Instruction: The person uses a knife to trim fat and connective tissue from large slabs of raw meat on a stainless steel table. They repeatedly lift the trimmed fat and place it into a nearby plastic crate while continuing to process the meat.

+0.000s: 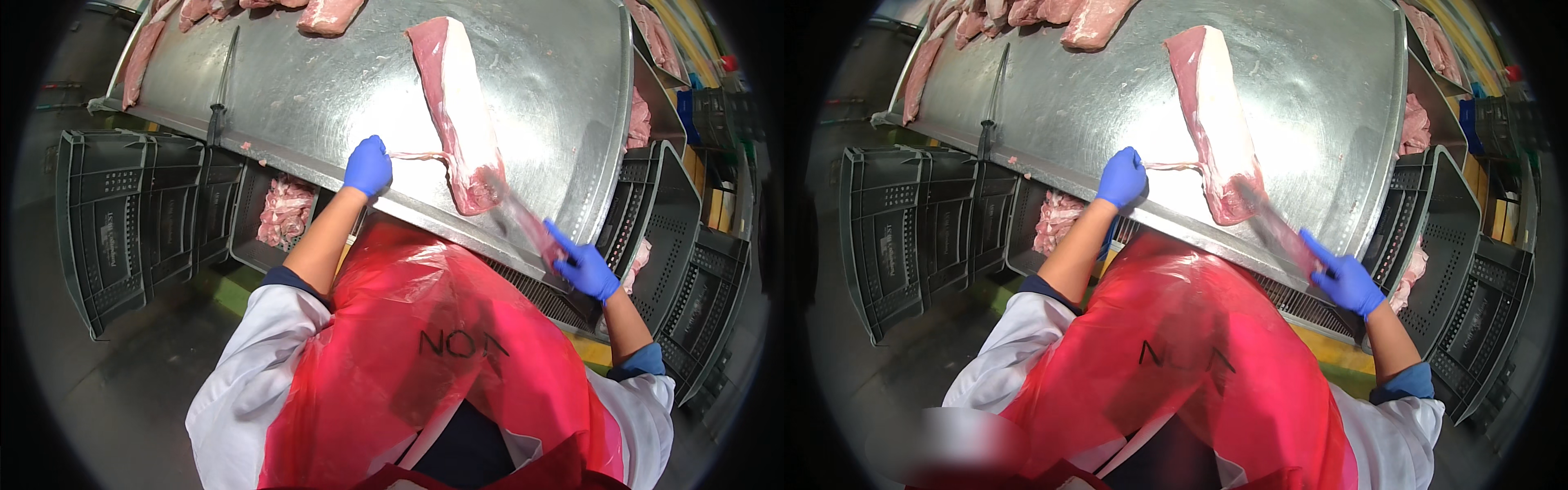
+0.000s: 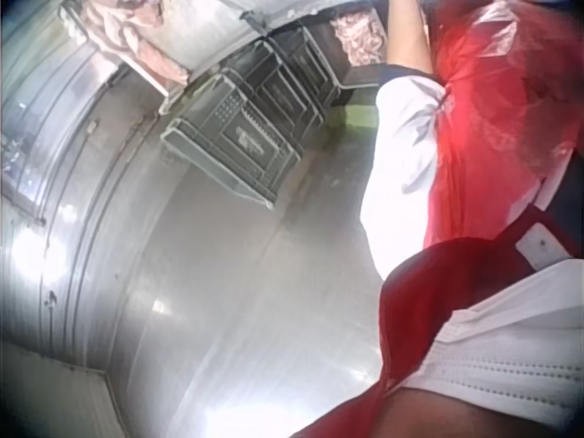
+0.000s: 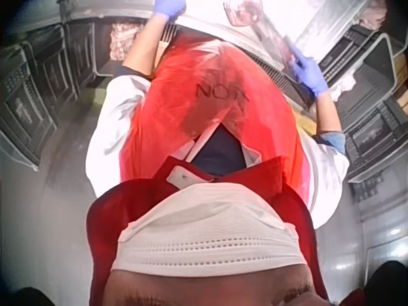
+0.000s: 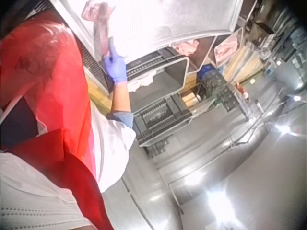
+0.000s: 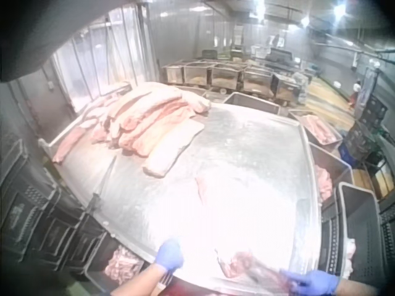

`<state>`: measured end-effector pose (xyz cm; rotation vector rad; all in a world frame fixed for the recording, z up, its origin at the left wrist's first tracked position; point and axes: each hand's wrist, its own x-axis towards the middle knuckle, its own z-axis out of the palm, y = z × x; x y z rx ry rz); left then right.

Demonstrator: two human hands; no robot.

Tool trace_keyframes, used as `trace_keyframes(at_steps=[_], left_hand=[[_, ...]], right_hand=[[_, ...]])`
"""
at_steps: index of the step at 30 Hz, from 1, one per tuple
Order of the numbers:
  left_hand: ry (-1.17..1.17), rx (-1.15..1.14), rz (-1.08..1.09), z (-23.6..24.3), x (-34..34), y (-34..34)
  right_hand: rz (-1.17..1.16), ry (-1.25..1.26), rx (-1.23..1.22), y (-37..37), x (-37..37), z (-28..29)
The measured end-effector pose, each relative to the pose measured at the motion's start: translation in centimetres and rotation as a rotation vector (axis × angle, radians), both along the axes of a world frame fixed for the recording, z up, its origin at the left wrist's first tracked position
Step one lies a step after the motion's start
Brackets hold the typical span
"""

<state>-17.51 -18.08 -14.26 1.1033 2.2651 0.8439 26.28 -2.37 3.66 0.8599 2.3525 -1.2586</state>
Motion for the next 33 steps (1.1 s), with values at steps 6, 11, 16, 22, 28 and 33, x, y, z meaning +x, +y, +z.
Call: trace_keyframes(at_steps=[6,11,16,22,28,33], left_hand=[[0.015,0.045,-0.207,2.8,8.9,4.5],[-0.036,0.046,-0.208,3.5,8.9,4.3],[0.114,0.157,-0.190,3.1,8.4,3.2],[0.176,0.227,-0.274,3.9,8.5,2.6],[0.183,0.262,-0.341,5.4,7.4,1.9],[0.180,0.248,-0.409,6.7,6.7,0.8]], right_hand=[[-0.413,0.227,-0.012,2.2,-10.0,-5.1],[-0.081,0.144,0.214,2.0,-17.2,-9.3],[0.272,-0.013,0.306,2.6,-14.8,-6.0],[0.347,-0.054,0.254,3.2,-15.5,-5.8],[0.448,-0.164,0.185,4.5,-14.9,-4.1],[0.507,-0.136,0.044,6.5,-10.9,-3.8]])
